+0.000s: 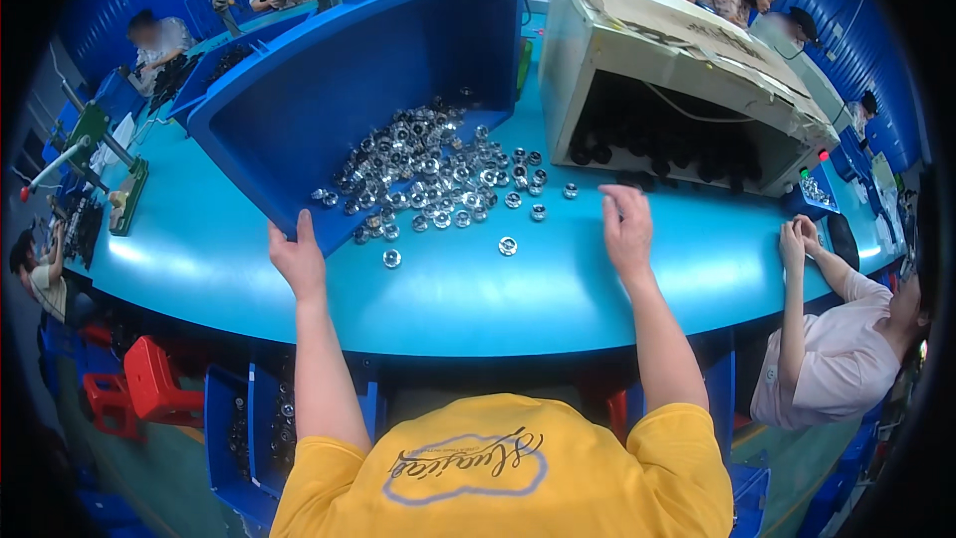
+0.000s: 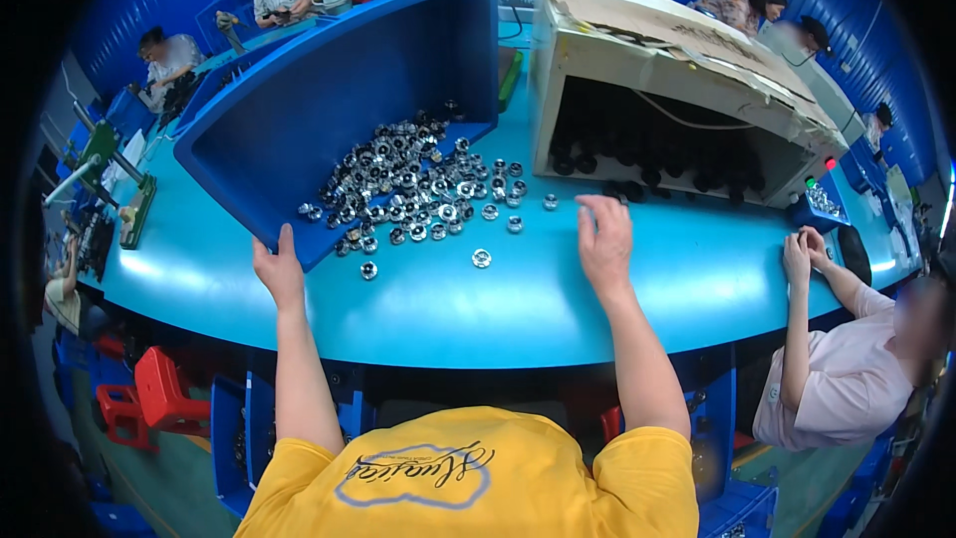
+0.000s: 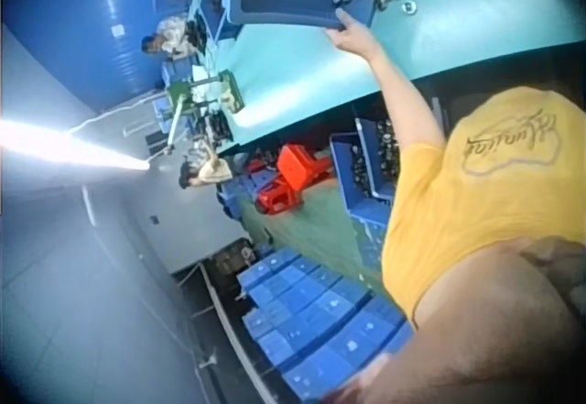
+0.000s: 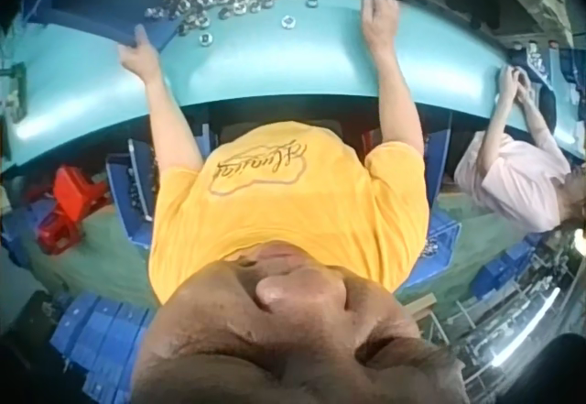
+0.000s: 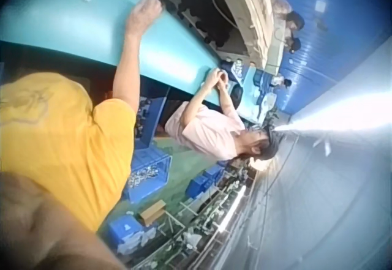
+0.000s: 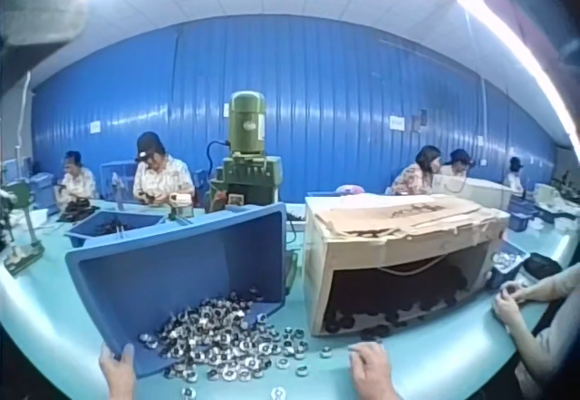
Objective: Assembling small metal inserts into plastic ring components at a factory workbench.
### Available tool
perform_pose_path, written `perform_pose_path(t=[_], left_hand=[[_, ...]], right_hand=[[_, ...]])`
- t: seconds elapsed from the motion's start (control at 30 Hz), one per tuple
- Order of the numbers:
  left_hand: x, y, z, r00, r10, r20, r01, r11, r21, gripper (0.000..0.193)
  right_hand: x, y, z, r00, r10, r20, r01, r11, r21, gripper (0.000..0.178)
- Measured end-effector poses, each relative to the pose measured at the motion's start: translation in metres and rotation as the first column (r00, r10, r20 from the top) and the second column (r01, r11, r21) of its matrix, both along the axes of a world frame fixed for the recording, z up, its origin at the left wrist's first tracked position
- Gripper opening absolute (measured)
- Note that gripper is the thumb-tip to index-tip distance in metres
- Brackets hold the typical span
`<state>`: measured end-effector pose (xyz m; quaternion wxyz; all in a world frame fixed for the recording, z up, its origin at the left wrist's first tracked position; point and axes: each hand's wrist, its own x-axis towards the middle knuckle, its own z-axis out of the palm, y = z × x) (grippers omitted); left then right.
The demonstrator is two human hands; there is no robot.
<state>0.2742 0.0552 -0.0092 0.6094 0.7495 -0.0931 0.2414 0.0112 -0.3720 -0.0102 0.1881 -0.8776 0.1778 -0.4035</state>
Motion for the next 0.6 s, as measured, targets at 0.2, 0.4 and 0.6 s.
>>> perform_pose_path(t=[0.2, 0.4, 0.6], left_hand=[[-0.053, -0.007, 0.022, 0.931, 0.294, 0.216, -0.318, 0.944, 0.084, 0.062], [-0.142, -0.054, 0.022, 0.928, -0.102, 0.357, 0.013, 0.97, 0.243, 0.048], [-0.2, -0.083, 0.031, 0.809, -0.535, 0.245, 0.405, 0.808, 0.427, 0.034]], right_hand=[[-0.036, -0.054, -0.01, 0.965, -0.241, -0.1, 0.257, 0.944, 0.209, 0.028], [-0.032, -0.084, -0.029, 0.883, -0.381, -0.274, 0.422, 0.9, 0.108, 0.039], [-0.028, -0.053, 0.015, 0.99, -0.137, 0.021, 0.114, 0.889, 0.443, 0.029]])
